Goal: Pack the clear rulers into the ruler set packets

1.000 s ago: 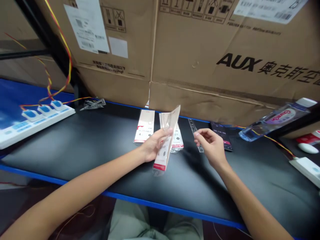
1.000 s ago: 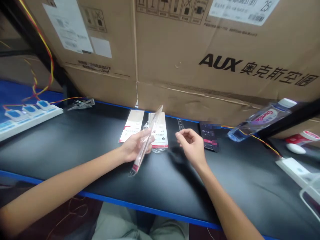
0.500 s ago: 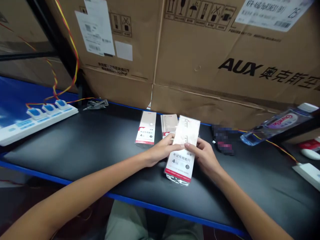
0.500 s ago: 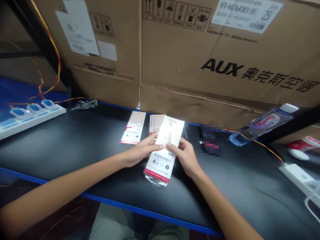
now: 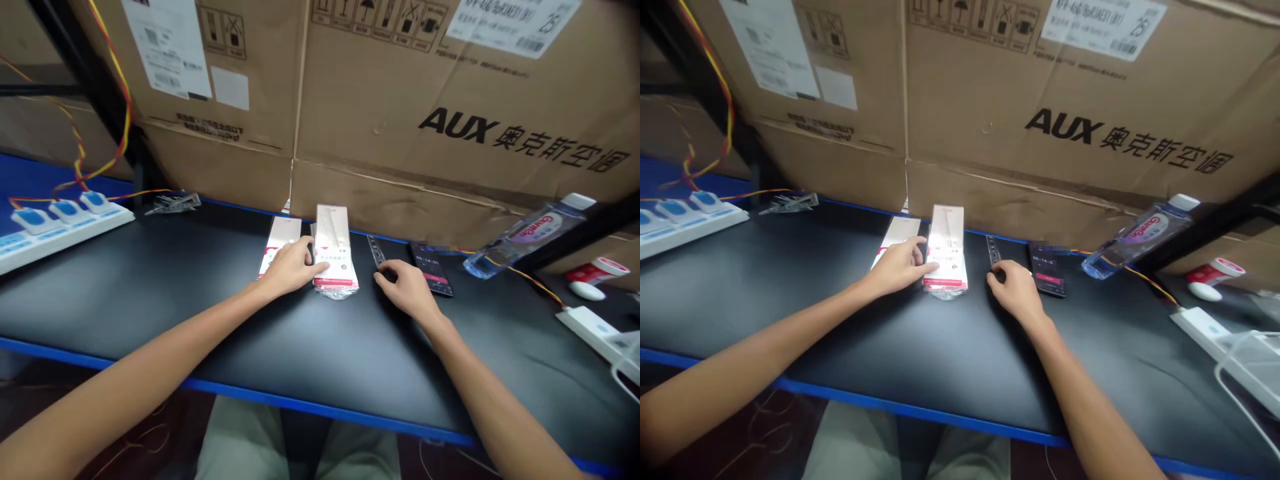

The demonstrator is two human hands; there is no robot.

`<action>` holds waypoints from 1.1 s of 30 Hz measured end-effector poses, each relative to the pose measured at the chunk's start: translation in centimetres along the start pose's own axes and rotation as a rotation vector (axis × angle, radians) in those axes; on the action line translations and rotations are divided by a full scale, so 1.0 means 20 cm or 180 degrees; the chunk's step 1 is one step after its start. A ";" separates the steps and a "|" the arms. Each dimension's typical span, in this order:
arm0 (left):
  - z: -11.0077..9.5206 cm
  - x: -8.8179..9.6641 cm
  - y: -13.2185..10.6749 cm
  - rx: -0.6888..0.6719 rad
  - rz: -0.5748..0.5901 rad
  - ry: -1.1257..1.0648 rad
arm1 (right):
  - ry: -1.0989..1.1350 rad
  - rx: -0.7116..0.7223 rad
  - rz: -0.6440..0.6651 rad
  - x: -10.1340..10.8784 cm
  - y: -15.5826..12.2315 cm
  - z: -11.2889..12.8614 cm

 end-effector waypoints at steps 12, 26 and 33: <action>0.34 0.24 0.17 0.0466 -0.0054 0.1826 | -0.0443 -0.0336 -0.0047 0.04 -0.01 -0.05; 0.24 0.18 0.16 0.0172 -0.0154 0.1638 | -0.0635 -0.0270 0.0172 0.00 -0.01 0.00; 0.19 0.22 0.10 0.0076 -0.0550 0.1059 | -0.1232 -0.0139 0.0414 -0.04 -0.03 0.12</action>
Point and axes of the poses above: each hand's wrist, its own y-axis towards the middle knuckle, its own x-axis out of the back of the hand, z = x × y, the point moved 10 cm from there along y, towards the middle knuckle, and after that the axes turned 11 degrees about y, right-handed, at the moved point
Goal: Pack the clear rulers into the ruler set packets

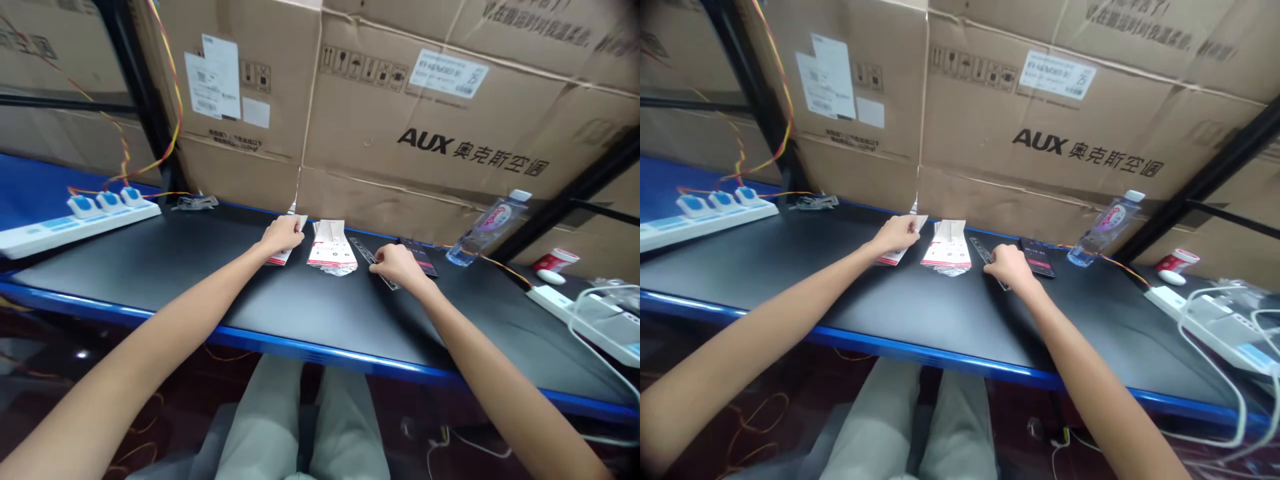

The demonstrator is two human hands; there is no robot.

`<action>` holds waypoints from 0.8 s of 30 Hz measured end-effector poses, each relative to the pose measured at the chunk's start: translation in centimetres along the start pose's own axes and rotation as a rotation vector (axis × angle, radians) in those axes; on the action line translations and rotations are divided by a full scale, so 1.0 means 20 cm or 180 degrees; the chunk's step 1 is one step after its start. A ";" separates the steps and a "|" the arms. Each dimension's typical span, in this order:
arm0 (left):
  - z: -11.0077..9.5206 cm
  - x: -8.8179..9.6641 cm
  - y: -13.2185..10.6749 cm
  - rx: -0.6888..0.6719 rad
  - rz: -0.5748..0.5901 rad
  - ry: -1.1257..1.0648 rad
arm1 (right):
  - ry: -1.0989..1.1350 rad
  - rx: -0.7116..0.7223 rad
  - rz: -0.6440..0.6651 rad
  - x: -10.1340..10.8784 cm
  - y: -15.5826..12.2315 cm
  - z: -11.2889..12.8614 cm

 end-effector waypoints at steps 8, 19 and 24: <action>-0.05 0.15 0.01 0.0020 -0.0220 -0.1251 | -0.0300 0.0110 0.0610 0.06 -0.03 0.16; -0.20 0.32 -0.08 -0.0135 -0.0613 -0.0789 | 0.0065 0.0577 -0.0022 0.02 -1.07 0.09; -0.21 0.37 -0.13 0.0012 -0.0749 0.0460 | 0.1125 0.0781 0.0317 0.03 -1.15 0.13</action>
Point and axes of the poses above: each hand's wrist, its own y-axis towards the middle knuckle, its own x-axis out of the back of the hand, z = x × y, the point moved 10 cm from there along y, towards the middle knuckle, and after that the axes turned 11 degrees about y, right-handed, at the moved point
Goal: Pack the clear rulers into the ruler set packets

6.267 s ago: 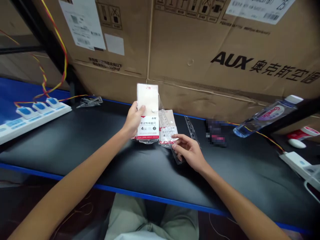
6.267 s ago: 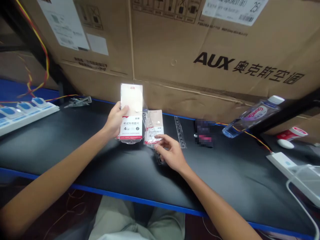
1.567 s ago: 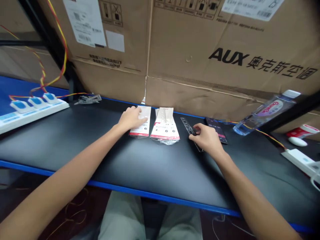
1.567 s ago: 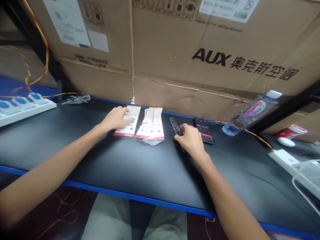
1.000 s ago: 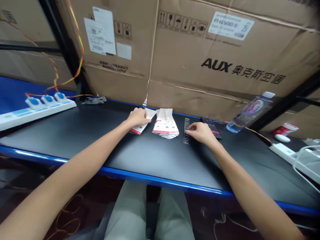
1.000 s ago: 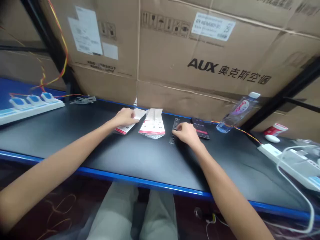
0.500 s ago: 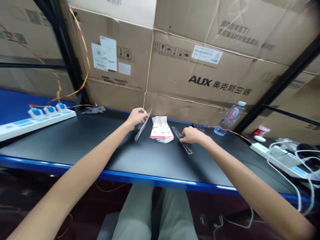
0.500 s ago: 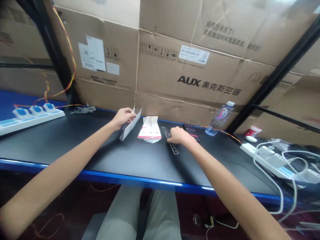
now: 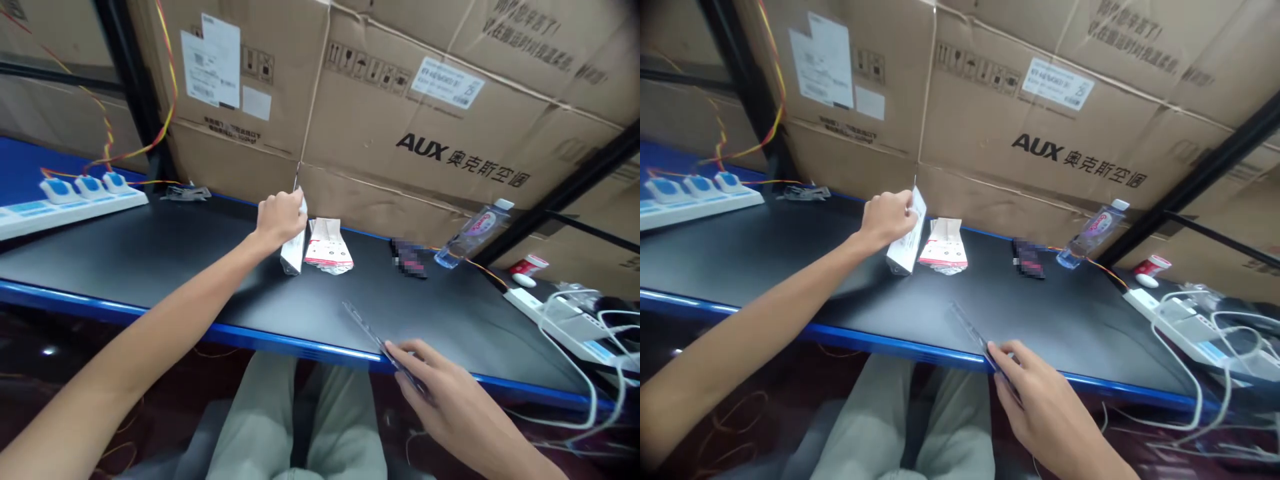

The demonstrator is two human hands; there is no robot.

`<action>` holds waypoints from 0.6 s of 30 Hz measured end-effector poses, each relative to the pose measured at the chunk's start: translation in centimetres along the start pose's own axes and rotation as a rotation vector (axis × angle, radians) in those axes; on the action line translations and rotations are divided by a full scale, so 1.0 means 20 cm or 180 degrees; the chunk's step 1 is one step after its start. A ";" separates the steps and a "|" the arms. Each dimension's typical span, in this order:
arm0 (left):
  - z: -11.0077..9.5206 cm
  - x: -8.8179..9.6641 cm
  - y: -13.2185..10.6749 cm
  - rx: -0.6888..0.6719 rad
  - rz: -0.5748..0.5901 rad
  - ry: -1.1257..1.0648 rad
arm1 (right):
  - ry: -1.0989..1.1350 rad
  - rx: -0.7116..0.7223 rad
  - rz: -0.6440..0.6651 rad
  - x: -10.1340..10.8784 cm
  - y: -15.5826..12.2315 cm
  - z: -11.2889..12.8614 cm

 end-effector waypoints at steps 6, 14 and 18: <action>0.04 0.02 0.05 0.0116 0.0115 -0.0550 | 0.1427 -0.0281 -0.0663 0.17 0.21 -0.06; -0.32 0.07 -0.20 -0.0848 0.0497 -0.2173 | 0.3215 -0.0064 -0.0673 0.05 0.85 0.00; -0.58 0.03 -0.44 -0.2005 0.0708 -0.1958 | 0.4097 -0.0224 -0.0569 -0.03 0.99 -0.07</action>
Point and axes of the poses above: each hand's wrist, its own y-axis towards the middle knuckle, its own x-axis out of the back of the hand, z = x × y, the point moved 10 cm from there along y, towards the middle knuckle, and after that the axes turned 11 degrees about y, right-handed, at the moved point
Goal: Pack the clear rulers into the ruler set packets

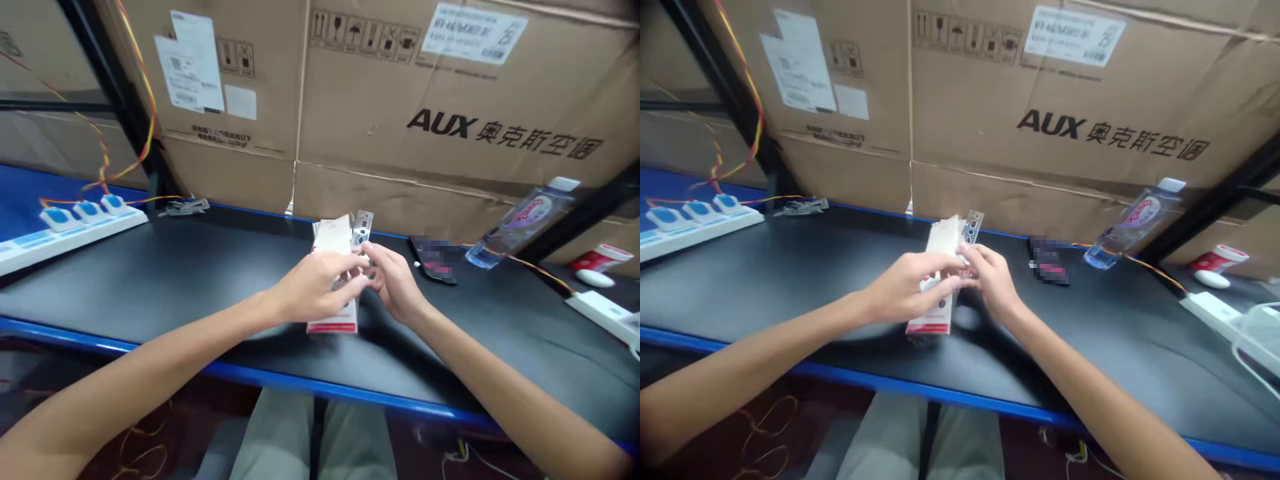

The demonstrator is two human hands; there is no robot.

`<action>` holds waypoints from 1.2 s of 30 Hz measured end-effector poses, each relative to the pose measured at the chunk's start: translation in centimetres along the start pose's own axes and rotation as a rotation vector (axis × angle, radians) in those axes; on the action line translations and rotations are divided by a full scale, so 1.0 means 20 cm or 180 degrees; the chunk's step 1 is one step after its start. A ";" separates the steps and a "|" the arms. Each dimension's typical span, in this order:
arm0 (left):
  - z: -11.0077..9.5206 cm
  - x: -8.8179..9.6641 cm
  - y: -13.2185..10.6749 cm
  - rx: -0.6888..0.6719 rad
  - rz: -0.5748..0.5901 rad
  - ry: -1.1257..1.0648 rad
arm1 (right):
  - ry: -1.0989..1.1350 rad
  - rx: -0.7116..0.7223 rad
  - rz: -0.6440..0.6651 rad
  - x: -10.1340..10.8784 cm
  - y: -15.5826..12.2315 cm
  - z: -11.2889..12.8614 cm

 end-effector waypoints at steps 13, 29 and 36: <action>0.13 -0.01 -0.01 0.0363 -0.0407 0.0986 | 0.0261 0.0128 -0.0212 0.17 -0.07 0.00; 0.24 -0.09 -0.07 0.1584 -0.0017 -0.0465 | 0.0040 0.0756 -0.0231 0.17 -0.11 0.11; 0.24 0.04 -0.05 0.1263 -0.0207 -0.0001 | -0.0446 0.0500 -0.0430 0.19 -0.10 0.07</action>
Point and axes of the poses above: each hand's wrist, its own y-axis towards the middle knuckle, its own x-axis out of the back of the hand, z = x × y, the point moved 10 cm from there along y, towards the middle knuckle, and after that the axes turned 11 degrees about y, right-handed, at the moved point
